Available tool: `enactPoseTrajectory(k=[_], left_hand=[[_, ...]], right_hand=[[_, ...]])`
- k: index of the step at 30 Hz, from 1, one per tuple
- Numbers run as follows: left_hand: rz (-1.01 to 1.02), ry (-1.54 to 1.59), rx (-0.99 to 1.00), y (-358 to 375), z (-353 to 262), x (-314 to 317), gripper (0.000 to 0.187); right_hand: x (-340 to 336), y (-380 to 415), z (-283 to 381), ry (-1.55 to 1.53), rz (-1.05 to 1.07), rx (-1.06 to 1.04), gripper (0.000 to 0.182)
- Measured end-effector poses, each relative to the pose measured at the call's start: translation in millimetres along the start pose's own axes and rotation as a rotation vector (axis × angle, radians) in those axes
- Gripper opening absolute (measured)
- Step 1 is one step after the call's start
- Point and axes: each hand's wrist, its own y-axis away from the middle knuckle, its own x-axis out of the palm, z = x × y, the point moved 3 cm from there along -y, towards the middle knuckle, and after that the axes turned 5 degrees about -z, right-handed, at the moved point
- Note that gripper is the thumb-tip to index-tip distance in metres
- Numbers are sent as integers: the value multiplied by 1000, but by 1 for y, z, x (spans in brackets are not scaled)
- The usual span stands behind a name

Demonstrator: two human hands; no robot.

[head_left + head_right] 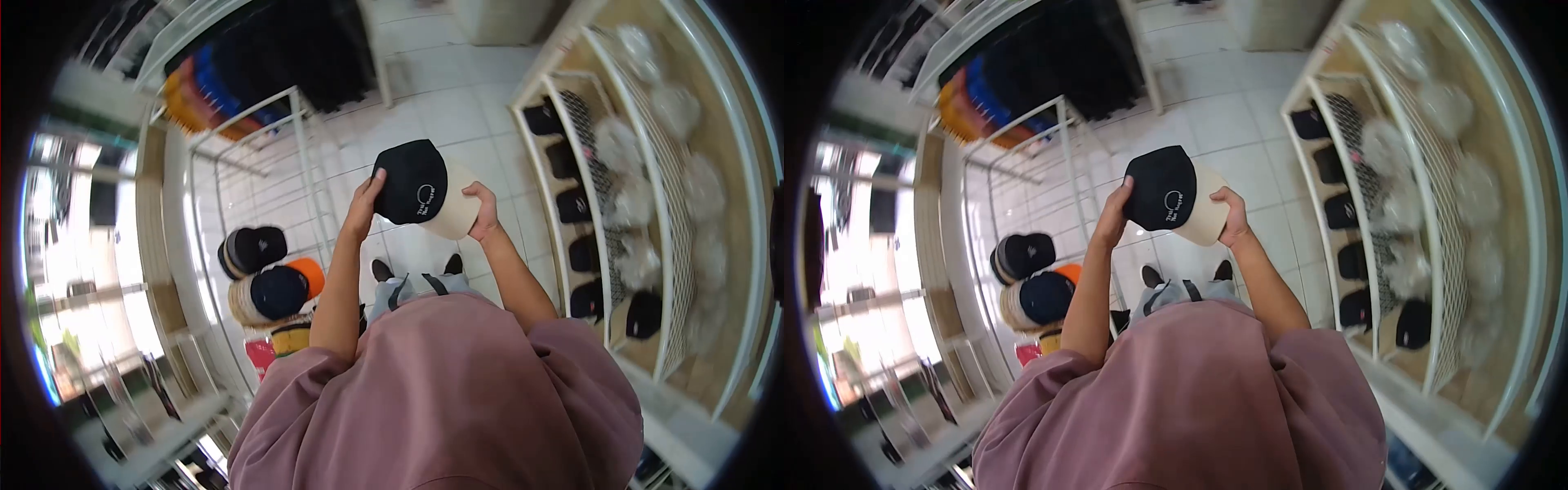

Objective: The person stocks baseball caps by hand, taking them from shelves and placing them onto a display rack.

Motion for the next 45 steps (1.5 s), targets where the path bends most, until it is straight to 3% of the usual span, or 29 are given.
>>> enactPoseTrajectory(k=[2, 5, 8, 10, 12, 16, 19, 21, 22, 23, 26, 30, 32, 34, 35, 36, 38, 40, 42, 45], left_hand=[[-80, 95, 127, 21, -12, -46, 51], [-291, 211, 309, 48, -21, -117, 41], [-496, 262, 384, 69, -18, -195, 35], [-585, 216, 416, 81, -15, -243, 35], [-798, 72, 375, 94, -15, -287, 33], [-857, -92, 367, 80, 30, -393, 37], [-996, -291, 277, 72, 60, -439, 50], [-1080, -433, 172, 63, 86, -469, 48], [-1145, -583, 75, 56, 110, -486, 46], [-1075, -525, 54, 49, 138, -506, 42], [-1031, -396, -59, 52, 148, -513, 37], [-1108, -444, -59, 55, 140, -499, 33], [-1182, -526, -32, 59, 133, -495, 29], [-1213, -532, 27, 62, 131, -497, 27], [-1306, -615, 68, 65, 128, -499, 26], [-1395, -703, 106, 70, 126, -501, 26], [-1449, -799, 80, 72, 139, -500, 28], [-1397, -727, -54, 70, 143, -506, 30], [-1396, -757, -23, 71, 136, -500, 32], [-1409, -694, 118, 73, 120, -463, 32]], right_hand=[[13, -40, -33, 45, 47, 103, 47], [36, -93, -82, 544, -37, 31, 39], [111, -104, -143, 858, -25, 25, 42], [142, -120, -189, 901, 42, 67, 50], [165, -147, -235, 1022, 80, 11, 56], [177, -217, -329, 1153, 107, 17, 57], [164, -259, -386, 1277, 81, 153, 66], [148, -284, -426, 1383, 61, 218, 70], [141, -291, -444, 1556, 44, 113, 70], [132, -294, -458, 1730, 31, 6, 70], [123, -299, -496, 1540, 223, 260, 76], [158, -283, -512, 1286, 216, 413, 83], [161, -290, -528, 1304, 262, 462, 84], [183, -278, -548, 1100, 288, 589, 86], [195, -267, -554, 1136, 220, 629, 72], [191, -277, -564, 1131, 221, 632, 72], [167, -297, -593, 1012, 251, 781, 88], [170, -309, -584, 1165, 385, 804, 92], [171, -308, -565, 1279, 340, 765, 93], [170, -290, -515, 1217, 265, 713, 95]])
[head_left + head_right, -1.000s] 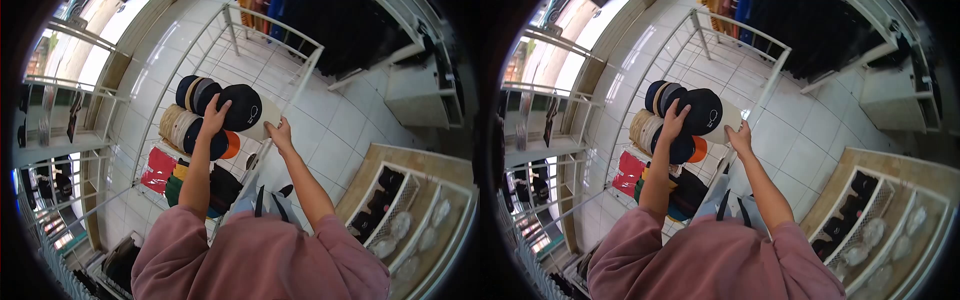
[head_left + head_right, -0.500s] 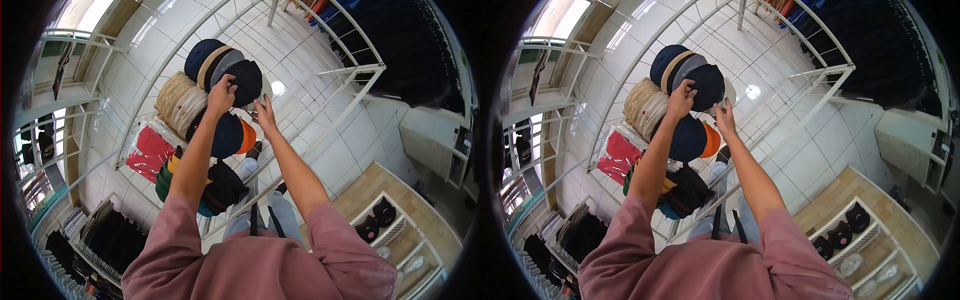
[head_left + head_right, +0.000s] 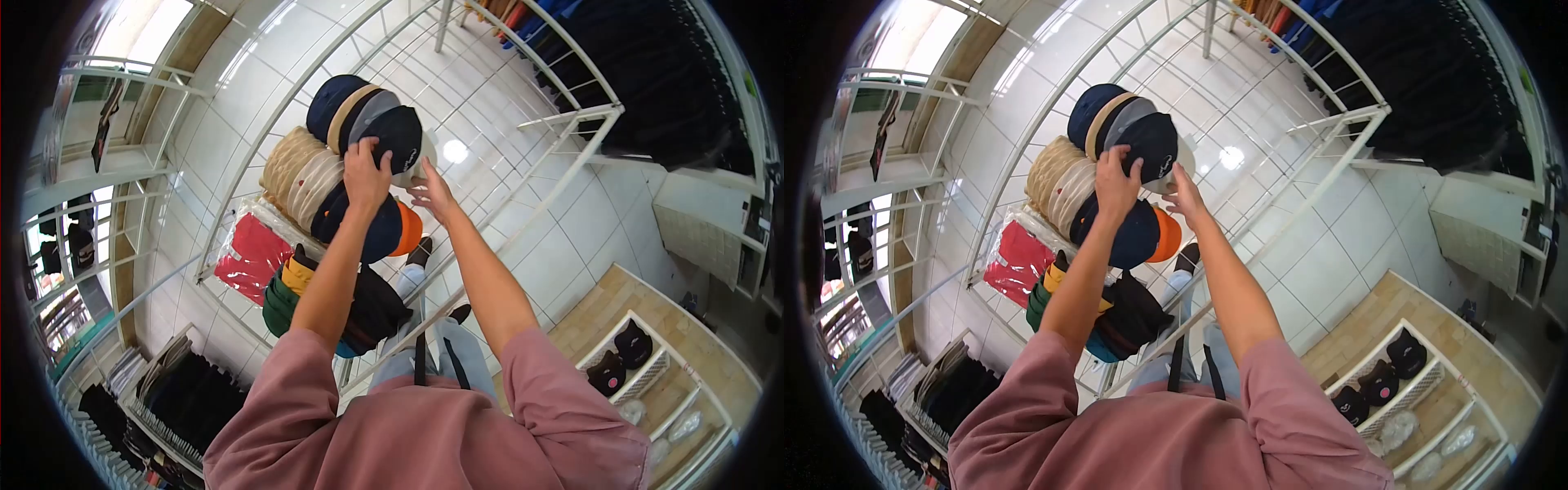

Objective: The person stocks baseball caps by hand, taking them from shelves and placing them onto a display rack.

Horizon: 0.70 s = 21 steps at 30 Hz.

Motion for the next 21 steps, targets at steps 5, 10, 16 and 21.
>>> enactPoseTrajectory(k=[5, 10, 16, 21], left_hand=[[243, 232, 19, 98, -70, 20, 34], [652, 358, 102, 224, -152, 56, 35], [1014, 333, 429, 355, -272, 58, 32], [1305, 283, 709, 471, -335, 71, 31]], right_hand=[[-63, 103, -25, -271, -101, -85, 75], [-156, 230, -71, -469, -460, -274, 45], [-269, 375, -173, -785, -837, -407, 43], [-314, 485, -296, -1111, -1116, -535, 42]])
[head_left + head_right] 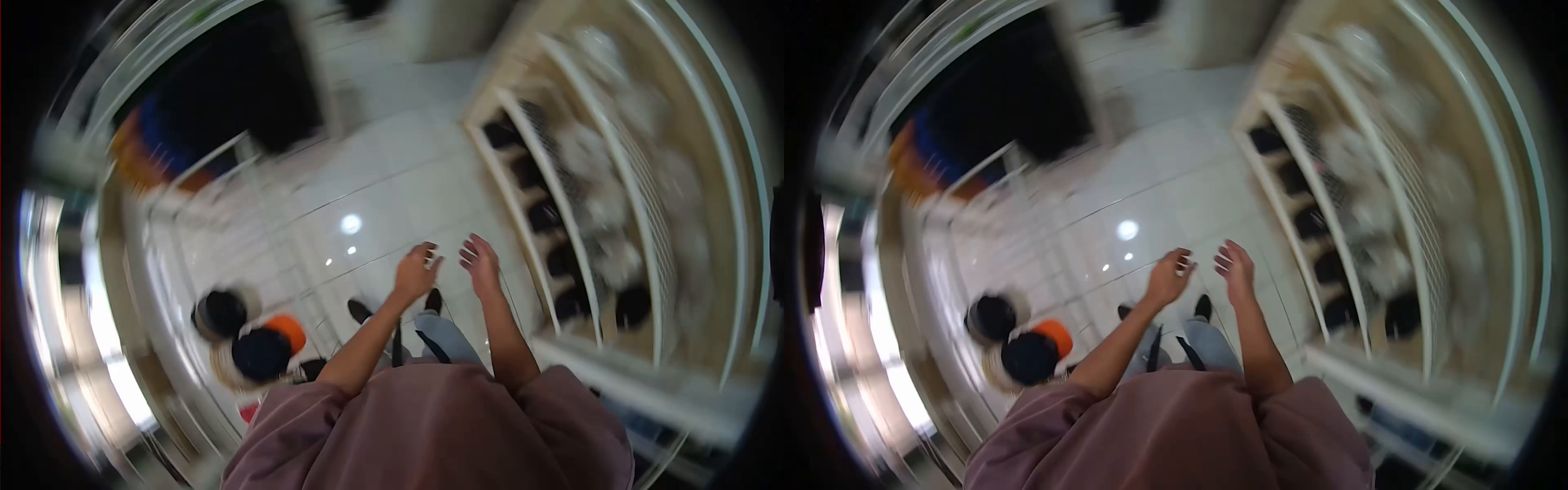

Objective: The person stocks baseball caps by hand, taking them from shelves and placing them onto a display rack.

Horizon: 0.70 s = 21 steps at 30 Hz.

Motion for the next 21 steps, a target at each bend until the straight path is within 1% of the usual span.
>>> enactPoseTrajectory(k=[2, 4, 6, 8, 10, 12, 14, 16, 17, 19, 20, 21], left_hand=[[132, -51, 161, -8, -25, 52, 32], [302, -101, 211, -7, -64, 100, 30], [429, -88, 328, 0, -101, 147, 30], [575, -81, 371, 12, -135, 200, 30], [670, -92, 419, 24, -160, 242, 30], [742, -91, 446, 38, -176, 276, 30], [814, -56, 521, 55, -187, 302, 30], [865, -96, 538, 71, -196, 319, 30], [904, -119, 549, 78, -197, 324, 30], [967, -154, 561, 89, -202, 333, 32], [974, -160, 573, 92, -204, 333, 32], [1011, -169, 567, 94, -205, 333, 32]], right_hand=[[-68, 3, 13, -133, -131, -56, 40], [-132, 10, 16, -271, -289, -89, 37], [-187, 26, 19, -364, -444, -112, 36], [-241, 39, 33, -445, -566, -131, 36], [-284, 49, 37, -504, -642, -145, 37], [-328, 55, 33, -641, -823, -241, 40], [-372, 55, 19, -768, -951, -257, 50], [-404, 56, 14, -915, -1004, -220, 63], [-415, 56, 11, -935, -1012, -218, 63], [-438, 56, 10, -1117, -976, -282, 59], [-446, 57, 9, -1131, -979, -288, 59], [-451, 58, 13, -1110, -974, -359, 50]])
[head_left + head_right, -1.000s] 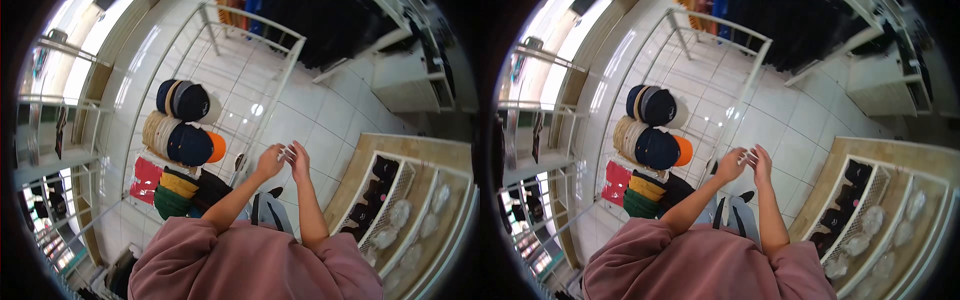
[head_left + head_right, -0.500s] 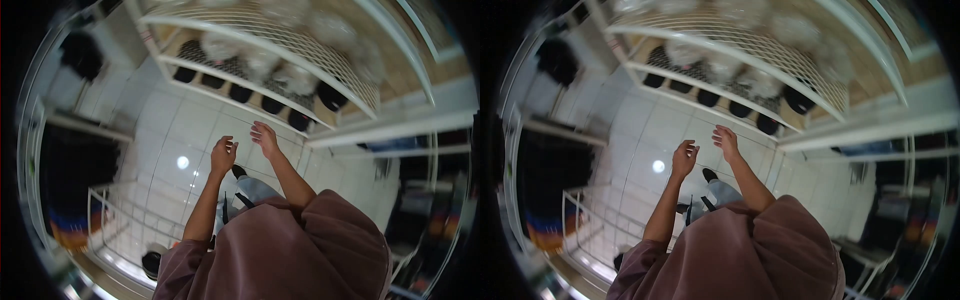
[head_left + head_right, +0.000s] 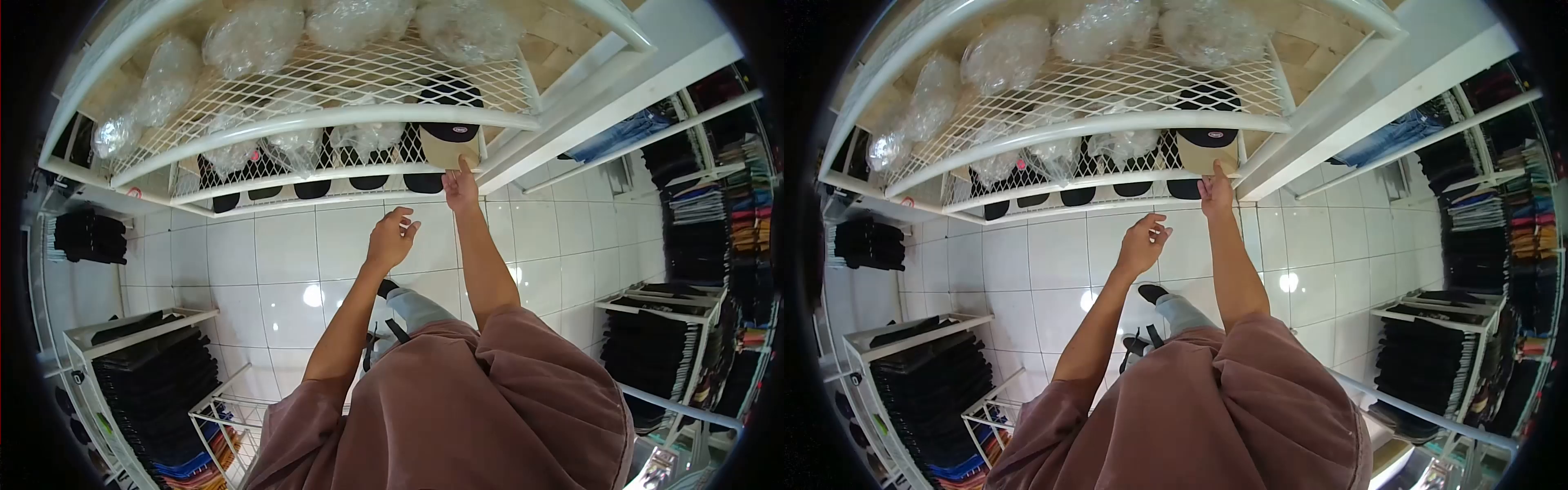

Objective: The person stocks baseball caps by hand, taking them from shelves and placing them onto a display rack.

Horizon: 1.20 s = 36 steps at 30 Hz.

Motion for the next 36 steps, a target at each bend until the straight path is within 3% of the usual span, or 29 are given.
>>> enactPoseTrajectory(k=[2, 4, 5, 7, 8, 9, 11, 12, 13, 14, 15, 16, 18, 20, 22, 24, 25, 27, 28, 29, 31, 32, 34, 36], left_hand=[[40, -6, -3, 3, -3, 1, 32], [79, 47, -43, 5, -5, -1, 34], [76, 38, -37, 4, -7, -3, 34], [92, 72, -43, 5, -14, -7, 37], [91, 69, -36, 4, -18, -7, 37], [104, 119, -24, 4, -24, -7, 41], [109, 168, -8, 3, -36, -5, 44], [115, 294, -33, 5, -41, -3, 55], [121, 422, -53, 6, -46, -1, 67], [121, 419, -48, 8, -51, 0, 67], [200, 609, -125, 11, -55, 4, 62], [283, 799, -205, 16, -59, 7, 59], [251, 728, -238, 33, -66, 2, 58], [160, 711, -283, 48, -79, -6, 45], [99, 547, -228, 36, -22, 3, 40], [-16, 401, -185, 39, -2, -8, 30], [-29, 404, -177, 46, -4, -16, 30], [-157, 91, 25, 60, -9, -32, 28], [-187, 65, 64, 68, -13, -36, 26], [-195, 63, 62, 74, -16, -39, 26], [-151, -20, 54, 93, -32, -47, 26], [-131, 7, 98, 100, -35, -49, 25], [-92, -33, 86, 109, -45, -58, 24], [-63, -73, 73, 112, -43, -66, 23]], right_hand=[[-2, 0, 4, -23, 39, -47, 41], [9, 30, 20, -15, 140, -345, 27], [12, 46, 24, -26, 144, -345, 27], [9, 78, 28, 169, 133, -583, 20], [7, 94, 28, 248, 102, -820, 13], [0, 109, 24, 243, 104, -821, 13], [-13, 150, 24, 597, -14, -1017, 9], [-24, 166, 20, 595, -13, -1014, 9], [-32, 184, 20, 807, 3, -1185, 9], [-37, 199, 18, 1022, 16, -1353, 9], [-44, 209, 18, 1017, 11, -1357, 9], [-47, 223, 16, 1113, 103, -1518, 10], [-50, 241, 18, 1204, 220, -1739, 14], [-56, 239, 17, 1265, 271, -1710, 16], [-56, 242, 18, 1316, 334, -1680, 17], [-48, 251, 24, 1325, 641, -1566, 26], [-42, 257, 27, 1317, 651, -1580, 26], [-32, 261, 36, 1080, 605, -1327, 36], [-28, 251, 34, 1161, 510, -1350, 56], [-23, 242, 32, 1157, 519, -1351, 56], [-3, 243, 38, 1271, 299, -1393, 85], [5, 243, 39, 1268, 299, -1393, 85], [17, 240, 36, 1514, 209, -1280, 105], [20, 230, 28, 1448, 234, -1269, 107]])
